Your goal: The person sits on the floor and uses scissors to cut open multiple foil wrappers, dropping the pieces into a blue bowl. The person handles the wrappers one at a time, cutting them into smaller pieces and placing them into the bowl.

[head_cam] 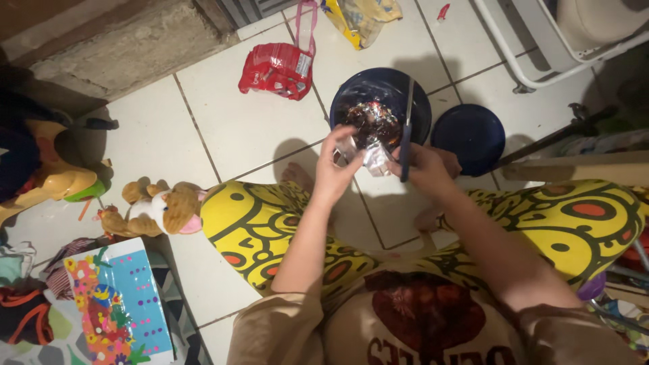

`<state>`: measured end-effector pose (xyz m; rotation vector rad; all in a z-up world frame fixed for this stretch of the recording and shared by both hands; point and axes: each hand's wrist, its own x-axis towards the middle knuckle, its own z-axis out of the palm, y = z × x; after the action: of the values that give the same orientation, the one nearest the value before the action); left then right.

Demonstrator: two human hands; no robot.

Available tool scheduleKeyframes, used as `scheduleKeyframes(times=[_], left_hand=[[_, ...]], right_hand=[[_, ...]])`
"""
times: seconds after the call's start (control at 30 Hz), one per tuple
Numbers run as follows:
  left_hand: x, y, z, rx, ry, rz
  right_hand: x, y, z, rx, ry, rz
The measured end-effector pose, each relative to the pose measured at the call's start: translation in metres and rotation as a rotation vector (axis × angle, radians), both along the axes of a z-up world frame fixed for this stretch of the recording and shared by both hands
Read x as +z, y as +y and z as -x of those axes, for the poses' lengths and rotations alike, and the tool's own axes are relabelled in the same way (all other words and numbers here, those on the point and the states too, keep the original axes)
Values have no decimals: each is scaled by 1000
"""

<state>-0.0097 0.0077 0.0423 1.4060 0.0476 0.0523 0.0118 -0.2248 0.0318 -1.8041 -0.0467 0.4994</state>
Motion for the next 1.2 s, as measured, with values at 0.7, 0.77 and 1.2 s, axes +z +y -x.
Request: scheduleKeyframes(times=[0.7,0.77,1.2], left_hand=[[-26,-1,-4,101,190,-81],[-24,-3,-4,88,191,-80],[-15,-3,-4,81,215,-159]], right_hand=[[-31,-29,52,200,270,-78],[-26,-23,54,188,306,-142],[-1,-10,47,55,387,29]])
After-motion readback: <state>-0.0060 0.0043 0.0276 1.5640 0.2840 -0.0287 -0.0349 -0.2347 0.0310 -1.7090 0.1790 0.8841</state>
